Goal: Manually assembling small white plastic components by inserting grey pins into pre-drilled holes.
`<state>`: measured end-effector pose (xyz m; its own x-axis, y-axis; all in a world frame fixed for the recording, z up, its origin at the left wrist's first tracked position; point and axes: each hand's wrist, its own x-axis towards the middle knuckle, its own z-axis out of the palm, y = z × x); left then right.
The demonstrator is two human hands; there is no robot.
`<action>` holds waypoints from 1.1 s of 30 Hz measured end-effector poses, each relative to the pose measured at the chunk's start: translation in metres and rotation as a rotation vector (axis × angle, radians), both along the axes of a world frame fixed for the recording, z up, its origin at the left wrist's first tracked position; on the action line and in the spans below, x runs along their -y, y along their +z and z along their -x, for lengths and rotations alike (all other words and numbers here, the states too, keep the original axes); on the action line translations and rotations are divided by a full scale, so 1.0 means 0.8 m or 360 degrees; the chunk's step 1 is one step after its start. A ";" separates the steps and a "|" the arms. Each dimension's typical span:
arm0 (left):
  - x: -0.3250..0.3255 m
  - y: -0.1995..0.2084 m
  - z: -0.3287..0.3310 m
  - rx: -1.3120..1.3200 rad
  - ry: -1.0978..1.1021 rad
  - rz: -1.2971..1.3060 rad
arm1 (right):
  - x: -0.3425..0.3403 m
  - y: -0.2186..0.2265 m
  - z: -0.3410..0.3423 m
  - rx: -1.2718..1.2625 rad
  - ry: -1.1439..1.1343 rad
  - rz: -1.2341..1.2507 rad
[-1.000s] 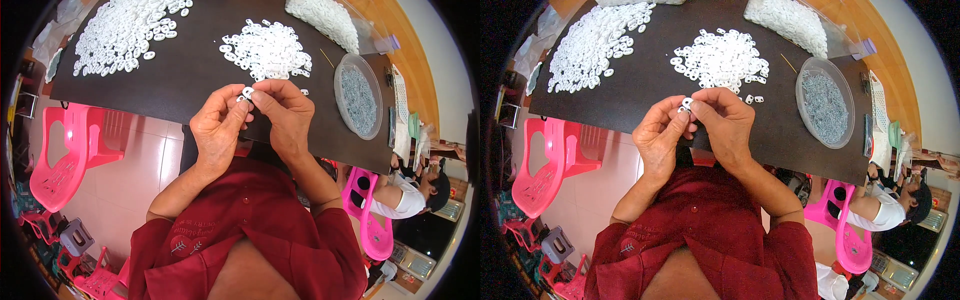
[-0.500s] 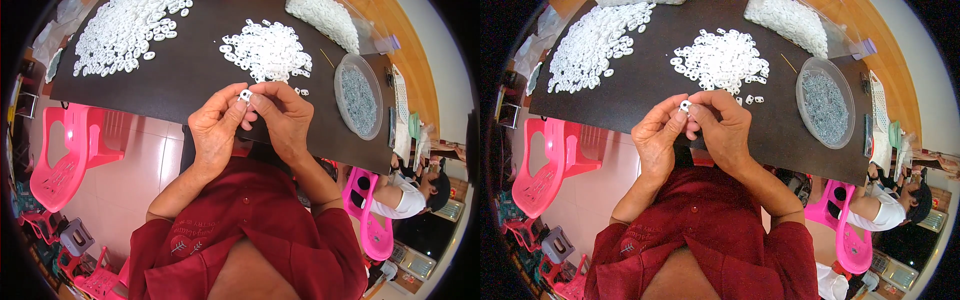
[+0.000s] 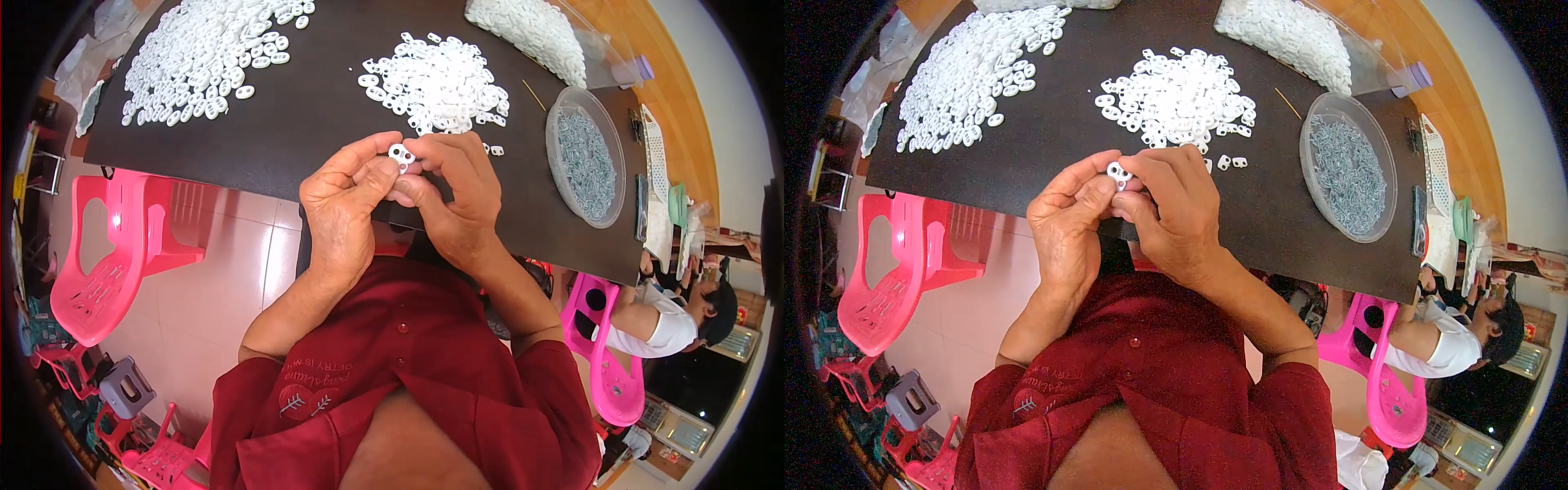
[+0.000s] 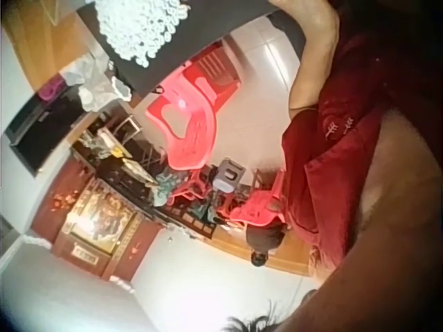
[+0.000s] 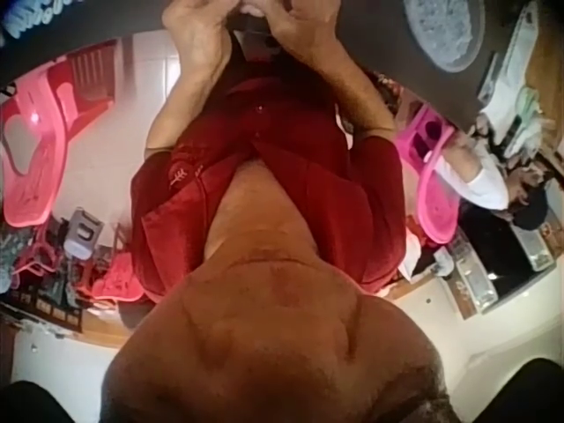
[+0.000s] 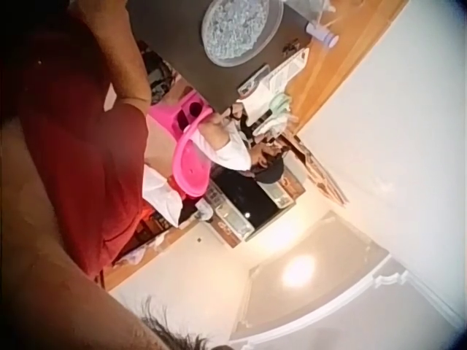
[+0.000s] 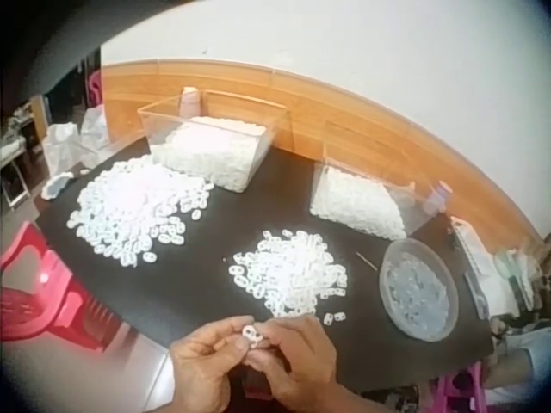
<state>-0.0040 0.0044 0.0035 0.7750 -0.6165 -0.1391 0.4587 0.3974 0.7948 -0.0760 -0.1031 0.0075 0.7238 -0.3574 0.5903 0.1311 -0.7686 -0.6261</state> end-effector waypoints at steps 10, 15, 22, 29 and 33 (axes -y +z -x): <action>-0.001 -0.007 -0.002 0.0121 -0.0031 -0.0049 | 0.007 -0.007 0.001 0.0123 0.0004 0.0153; -0.002 -0.007 -0.002 0.0109 -0.0042 -0.0004 | 0.006 -0.003 -0.003 0.0149 0.0034 0.0202; 0.002 0.012 -0.001 -0.0154 0.0026 0.0041 | 0.008 -0.005 -0.006 0.0189 0.0007 0.0271; -0.003 -0.008 -0.005 0.0147 -0.0031 0.0023 | 0.007 -0.006 -0.002 0.0157 0.0025 0.0163; -0.003 -0.016 -0.010 0.0308 -0.0048 0.0087 | 0.003 -0.002 -0.001 0.0135 0.0026 0.0019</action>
